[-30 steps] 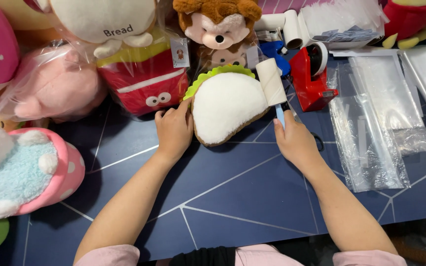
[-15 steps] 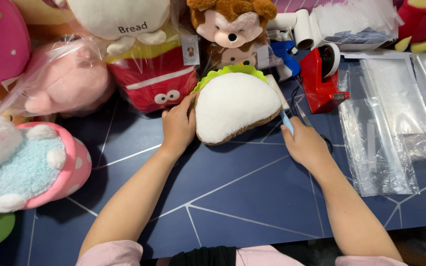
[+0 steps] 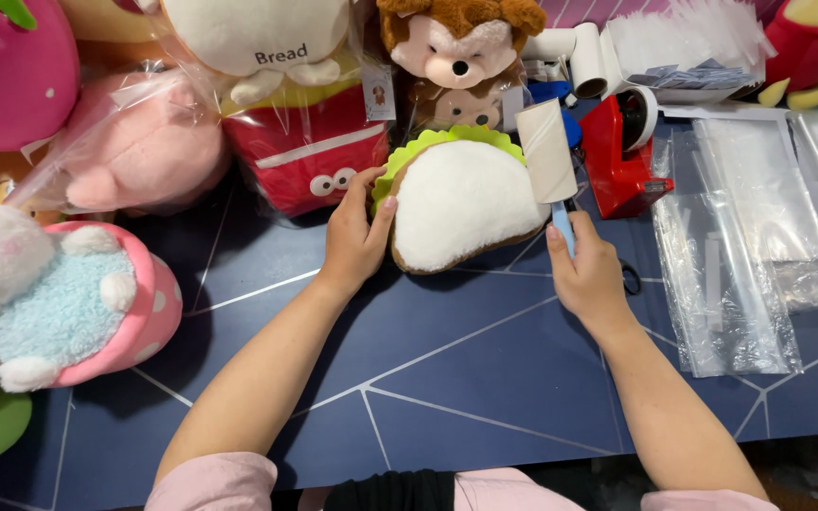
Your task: Cleaning a sandwich-shaped plush toy using a lint roller to remove lint and debris
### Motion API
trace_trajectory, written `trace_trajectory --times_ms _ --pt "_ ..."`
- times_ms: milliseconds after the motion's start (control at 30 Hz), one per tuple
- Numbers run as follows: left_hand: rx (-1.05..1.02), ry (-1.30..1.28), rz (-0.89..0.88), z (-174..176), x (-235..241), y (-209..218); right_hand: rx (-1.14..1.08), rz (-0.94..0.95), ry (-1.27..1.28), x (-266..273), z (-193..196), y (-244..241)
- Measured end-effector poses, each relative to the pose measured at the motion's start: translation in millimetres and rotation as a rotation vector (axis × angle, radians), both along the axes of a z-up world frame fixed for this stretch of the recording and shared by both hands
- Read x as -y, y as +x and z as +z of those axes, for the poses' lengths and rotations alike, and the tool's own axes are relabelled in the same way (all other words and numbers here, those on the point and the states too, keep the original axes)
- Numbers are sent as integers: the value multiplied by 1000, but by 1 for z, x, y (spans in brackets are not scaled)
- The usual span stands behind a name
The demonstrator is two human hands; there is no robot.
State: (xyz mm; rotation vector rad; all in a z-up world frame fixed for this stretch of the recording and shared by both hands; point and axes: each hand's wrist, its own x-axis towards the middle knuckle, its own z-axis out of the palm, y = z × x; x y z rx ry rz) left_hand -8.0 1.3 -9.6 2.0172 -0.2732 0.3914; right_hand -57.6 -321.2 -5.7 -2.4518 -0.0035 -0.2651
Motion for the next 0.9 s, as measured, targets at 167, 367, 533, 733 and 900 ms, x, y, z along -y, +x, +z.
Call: trace_trajectory --times_ms 167,367,533,733,900 --pt "28 -118 28 -8 -5 10 -5 20 9 -2 -1 1" --pt "54 -198 38 -16 -11 22 -18 22 27 0 -3 2" --pt "58 -228 18 -54 -12 38 -16 20 35 0 -4 4" --pt "-145 -217 23 -18 -9 25 -22 27 52 0 -4 4" --pt "-390 -204 24 12 -9 13 26 58 78 -3 0 2"
